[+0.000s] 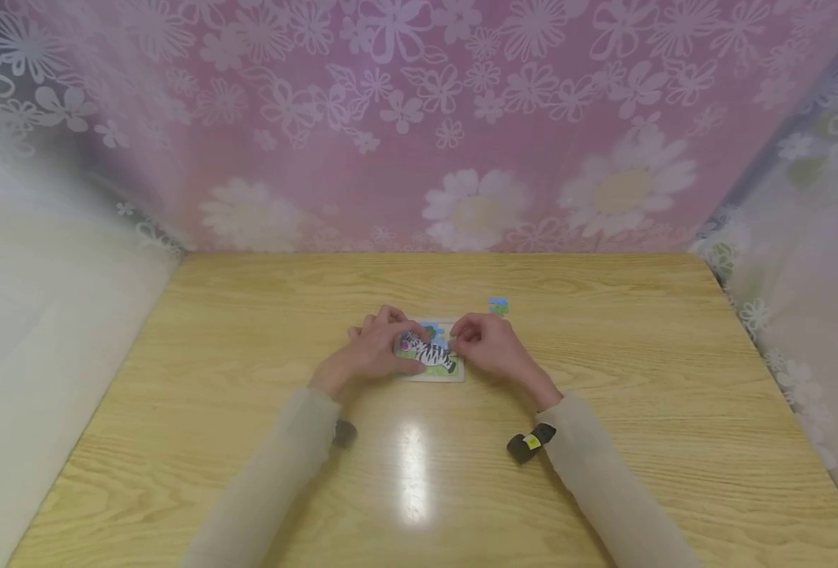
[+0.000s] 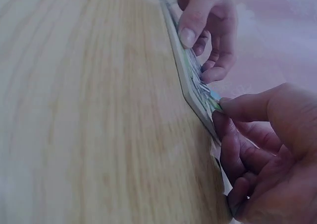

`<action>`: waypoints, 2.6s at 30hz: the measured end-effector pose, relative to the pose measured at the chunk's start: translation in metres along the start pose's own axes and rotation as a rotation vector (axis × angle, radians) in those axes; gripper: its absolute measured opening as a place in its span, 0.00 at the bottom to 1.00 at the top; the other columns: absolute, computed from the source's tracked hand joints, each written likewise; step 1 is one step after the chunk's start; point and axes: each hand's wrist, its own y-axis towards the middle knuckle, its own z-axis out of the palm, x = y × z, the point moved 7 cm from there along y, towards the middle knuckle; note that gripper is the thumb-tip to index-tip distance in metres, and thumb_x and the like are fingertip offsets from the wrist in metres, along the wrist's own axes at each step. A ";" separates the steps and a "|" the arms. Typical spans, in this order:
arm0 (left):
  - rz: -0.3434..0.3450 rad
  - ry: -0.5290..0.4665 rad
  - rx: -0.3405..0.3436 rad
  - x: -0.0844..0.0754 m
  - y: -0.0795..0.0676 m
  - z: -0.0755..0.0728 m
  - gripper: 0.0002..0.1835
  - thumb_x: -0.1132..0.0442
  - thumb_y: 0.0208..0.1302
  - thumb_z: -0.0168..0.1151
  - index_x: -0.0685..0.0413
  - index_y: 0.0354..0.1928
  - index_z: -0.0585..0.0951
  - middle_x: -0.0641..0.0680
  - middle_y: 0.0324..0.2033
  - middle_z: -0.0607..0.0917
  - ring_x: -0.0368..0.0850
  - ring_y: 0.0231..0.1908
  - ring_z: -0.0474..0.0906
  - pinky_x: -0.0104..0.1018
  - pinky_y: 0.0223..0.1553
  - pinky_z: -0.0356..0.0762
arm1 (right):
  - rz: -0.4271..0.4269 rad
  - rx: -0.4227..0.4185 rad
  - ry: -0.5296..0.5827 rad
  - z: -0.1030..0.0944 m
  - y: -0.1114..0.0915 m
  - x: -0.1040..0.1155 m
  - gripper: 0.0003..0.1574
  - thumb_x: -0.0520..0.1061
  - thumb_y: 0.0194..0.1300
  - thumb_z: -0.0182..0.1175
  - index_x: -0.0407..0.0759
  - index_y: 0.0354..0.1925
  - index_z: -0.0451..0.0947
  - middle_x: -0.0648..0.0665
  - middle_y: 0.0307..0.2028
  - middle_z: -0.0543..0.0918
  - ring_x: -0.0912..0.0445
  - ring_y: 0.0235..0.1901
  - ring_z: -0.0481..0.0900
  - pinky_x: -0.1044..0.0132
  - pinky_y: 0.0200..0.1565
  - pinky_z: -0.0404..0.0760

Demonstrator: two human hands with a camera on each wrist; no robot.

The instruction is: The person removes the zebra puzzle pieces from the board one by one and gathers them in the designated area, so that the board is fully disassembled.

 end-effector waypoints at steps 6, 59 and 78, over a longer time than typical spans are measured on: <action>-0.003 0.004 0.007 -0.001 0.000 -0.001 0.20 0.39 0.61 0.72 0.22 0.54 0.80 0.49 0.61 0.65 0.54 0.52 0.61 0.52 0.49 0.52 | 0.011 -0.022 0.079 -0.008 -0.004 -0.007 0.10 0.47 0.70 0.66 0.43 0.45 0.84 0.43 0.39 0.88 0.57 0.37 0.84 0.65 0.43 0.80; -0.008 -0.020 0.015 -0.001 -0.003 -0.001 0.20 0.41 0.62 0.72 0.24 0.55 0.81 0.49 0.63 0.65 0.54 0.52 0.59 0.52 0.49 0.49 | 0.078 -0.218 -0.202 -0.110 0.006 -0.082 0.16 0.50 0.73 0.63 0.40 0.48 0.85 0.36 0.41 0.87 0.48 0.39 0.83 0.60 0.42 0.76; -0.009 -0.027 0.002 -0.001 -0.003 -0.001 0.19 0.41 0.61 0.72 0.24 0.54 0.81 0.49 0.63 0.65 0.54 0.53 0.59 0.52 0.49 0.49 | 0.032 -0.193 -0.115 -0.094 -0.013 -0.053 0.19 0.54 0.71 0.64 0.42 0.50 0.84 0.39 0.43 0.88 0.53 0.39 0.83 0.70 0.39 0.78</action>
